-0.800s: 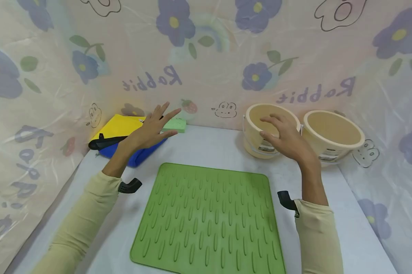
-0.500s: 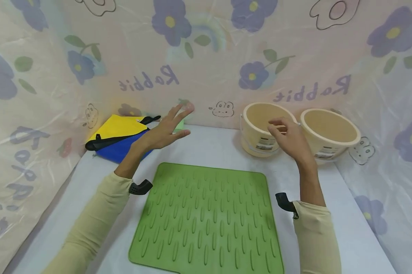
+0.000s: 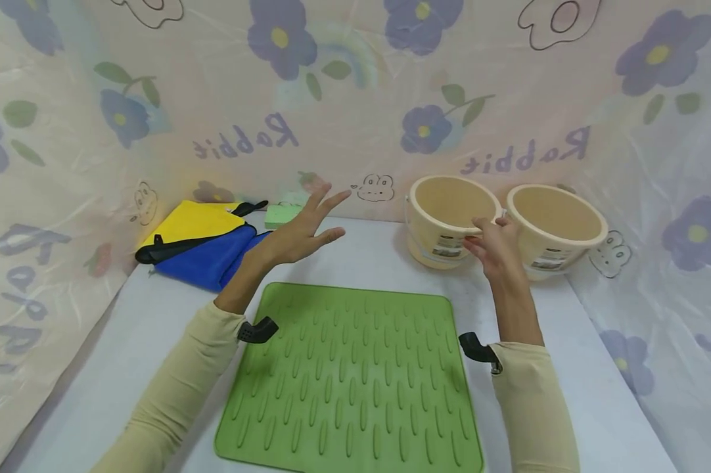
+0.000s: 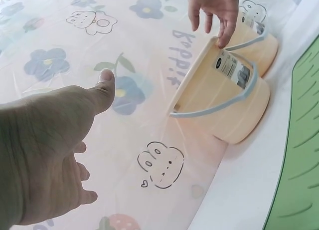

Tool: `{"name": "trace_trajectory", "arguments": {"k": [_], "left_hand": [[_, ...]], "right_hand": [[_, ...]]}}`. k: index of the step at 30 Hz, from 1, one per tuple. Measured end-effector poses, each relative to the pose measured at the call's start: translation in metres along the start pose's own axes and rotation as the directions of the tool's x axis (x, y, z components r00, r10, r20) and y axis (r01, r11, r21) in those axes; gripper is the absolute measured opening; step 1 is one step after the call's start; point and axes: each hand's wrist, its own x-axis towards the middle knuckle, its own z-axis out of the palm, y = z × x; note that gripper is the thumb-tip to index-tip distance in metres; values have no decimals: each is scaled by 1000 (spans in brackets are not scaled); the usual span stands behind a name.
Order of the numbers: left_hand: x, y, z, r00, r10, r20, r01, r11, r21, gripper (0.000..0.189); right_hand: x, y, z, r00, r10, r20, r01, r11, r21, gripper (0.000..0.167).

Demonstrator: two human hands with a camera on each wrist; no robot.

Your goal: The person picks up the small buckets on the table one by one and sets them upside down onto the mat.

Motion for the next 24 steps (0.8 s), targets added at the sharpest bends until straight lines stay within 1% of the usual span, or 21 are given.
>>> {"name": "trace_trajectory", "arguments": {"k": [1,2,3,4,5,6,7,8,9,11,13,18,21,24], "left_hand": [[1,1,1,1000,0,2,0,1000,0,71],[1,2,3,1000,0,3,0,1000,5,71],[2,4,4,1000,0,5,0,1000,12,71],[3,6,6,1000,2,8,-2,1000,20,71],[4,7,7,1000,3,9,-3,1000,29,71],[5,9,8,1000,3,11,-4,999,36,71],[6,11,9,1000,2,10,-3,999,44,72],[8,13,10,1000,1,6,-1,999,47,72],[9,15,11,1000,-6,0,6,999,46,73],[11,17,14,1000,-24,-15,24,999,39,74],[14,20,16,999,-38,-36,40,999,33,76],[25,29,25,993,-46,-108,47,999,7,73],[31,37,30,987,-67,-148,65,998,-15,68],[39,43,37,981,-83,-178,80,996,-26,62]], "right_hand": [[2,-2,0,997,72,8,-72,989,131,75],[4,-4,0,990,138,24,-140,957,253,80],[6,-5,-1,980,196,40,-197,910,365,79],[8,-6,-2,969,242,54,-239,851,467,76],[9,-6,-3,957,280,76,-274,786,555,72],[11,-6,-3,949,302,92,-293,733,614,69],[12,-6,-3,945,310,106,-302,698,650,66],[13,-5,-3,941,316,117,-309,673,671,64],[13,-4,-2,939,320,124,-316,661,681,62],[13,-1,1,936,323,140,-326,645,691,61],[12,3,5,938,318,137,-322,656,682,61],[5,12,10,950,301,83,-283,718,636,62],[1,16,11,953,293,76,-276,737,617,64],[-1,18,12,956,279,87,-273,745,608,67]]}}
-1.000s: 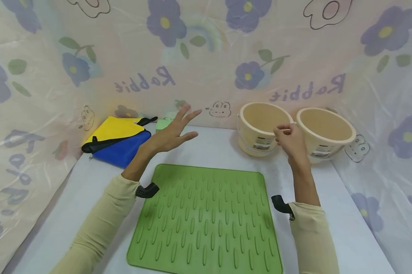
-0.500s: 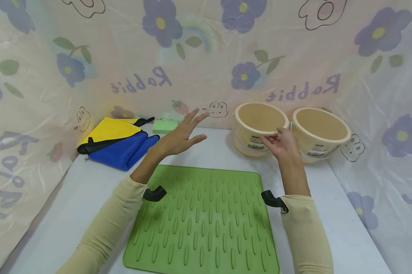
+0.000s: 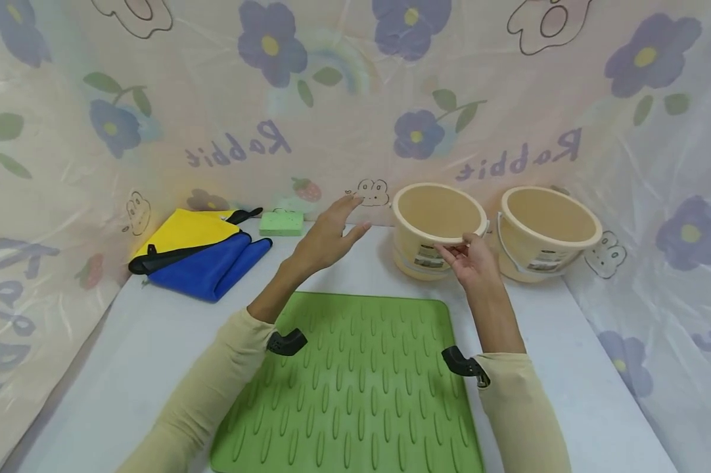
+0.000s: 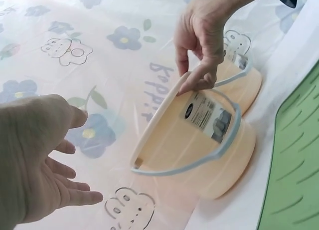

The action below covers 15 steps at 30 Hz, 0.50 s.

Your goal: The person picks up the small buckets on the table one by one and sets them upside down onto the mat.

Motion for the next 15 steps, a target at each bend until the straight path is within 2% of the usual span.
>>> {"name": "trace_trajectory", "arguments": {"k": [5,7,9,10,12,15], "left_hand": [[12,4,19,998,-38,-44,32,992,-122,51],[16,3,26,996,-79,-42,69,979,-193,49],[19,2,33,991,-132,-27,119,955,-271,49],[19,1,36,988,-156,-18,143,941,-306,50],[20,2,41,979,-204,9,191,898,-396,53],[20,3,45,963,-267,48,249,801,-545,61]], "right_hand": [[-1,4,3,1000,-21,10,21,1000,-5,68],[-2,9,5,1000,-21,4,21,1000,-5,68],[-2,13,7,1000,-13,0,13,1000,-1,69],[-2,16,7,1000,-10,2,10,1000,-6,70],[-3,20,8,1000,-8,11,9,1000,-26,70],[-4,25,9,999,-7,32,9,998,-62,72]]}}
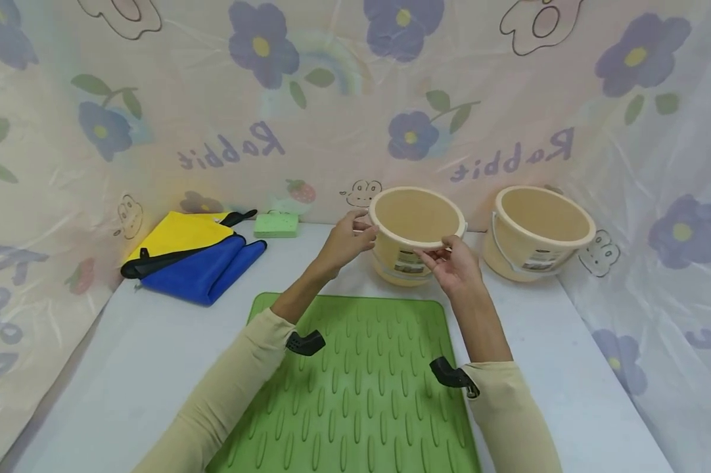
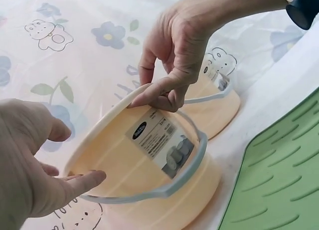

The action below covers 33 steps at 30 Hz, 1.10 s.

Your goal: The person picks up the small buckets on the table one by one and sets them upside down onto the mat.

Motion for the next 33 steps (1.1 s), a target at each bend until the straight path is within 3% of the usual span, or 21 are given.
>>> {"name": "trace_trajectory", "arguments": {"k": [3,10,15,18,21,25,27,30,33], "left_hand": [[1,0,3,999,-35,-15,33,994,-104,66],[2,2,3,998,-18,-63,7,985,-170,74],[1,-2,0,991,-42,-128,11,973,-230,73],[2,-6,-1,984,-71,-165,25,964,-265,71],[2,-9,-1,979,-82,-185,23,952,-304,69],[1,-11,-2,974,-83,-211,10,945,-327,60],[1,-11,-3,971,-82,-224,4,944,-329,56],[0,-11,-4,969,-77,-233,-2,948,-319,53],[0,-11,-6,969,-70,-236,-7,950,-312,52]], "right_hand": [[-1,4,2,1000,2,21,-2,1000,-14,73],[-2,16,5,998,-12,53,16,997,-69,73],[1,24,2,991,-17,134,43,980,-195,72],[4,24,-4,981,-9,192,68,951,-302,72],[2,20,-12,972,-8,234,115,886,-449,66],[-1,10,-22,968,-32,249,183,768,-614,30],[-2,5,-26,971,-78,224,210,726,-655,17],[-3,-3,-29,969,-194,153,245,674,-697,19],[-1,-8,-28,953,-280,116,268,602,-752,40]]}}
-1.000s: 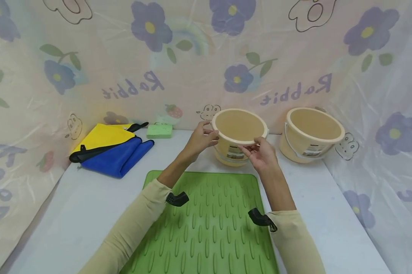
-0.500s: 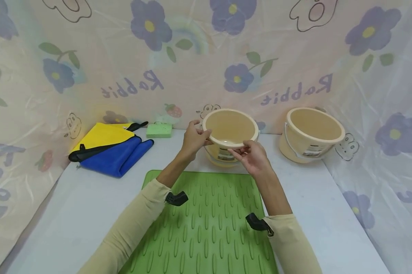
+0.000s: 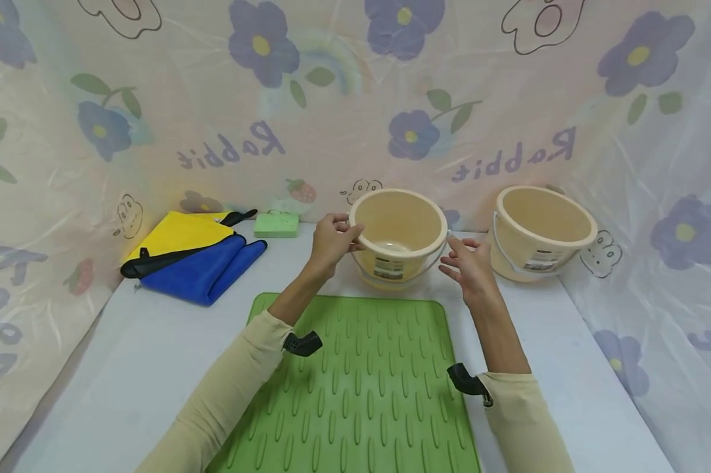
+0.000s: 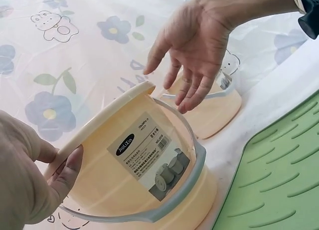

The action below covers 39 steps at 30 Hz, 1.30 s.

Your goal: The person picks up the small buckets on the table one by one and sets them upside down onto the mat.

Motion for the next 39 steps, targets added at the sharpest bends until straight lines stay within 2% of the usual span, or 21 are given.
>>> {"name": "trace_trajectory", "arguments": {"k": [3,5,9,13,18,23,29,33,39], "left_hand": [[0,1,0,1000,17,12,-17,1000,6,49],[0,1,0,999,31,20,-32,999,13,45],[-1,-1,-1,999,45,30,-46,999,22,37],[-2,-4,-5,998,49,46,-50,998,27,32],[-6,-2,-10,993,109,53,-114,988,102,34],[-13,3,-21,982,172,81,-185,965,187,39],[-22,12,-37,973,213,87,-225,960,164,37],[-28,21,-45,967,245,68,-253,955,157,32],[-37,29,-57,957,289,1,-281,930,238,28]], "right_hand": [[5,-5,-2,999,-34,12,35,996,-83,72],[9,-8,-2,998,-53,41,58,987,-148,80],[11,-8,-3,996,-54,68,65,981,-183,78],[11,-6,-4,993,-67,93,81,984,-159,79],[10,-6,-3,989,-106,99,121,980,-160,74],[5,-6,0,991,-122,61,129,984,-123,73],[-3,-10,2,986,-146,78,151,987,-64,71],[-10,-14,5,978,-170,122,177,983,-55,57],[-18,-19,12,963,-195,185,193,981,28,35]]}}
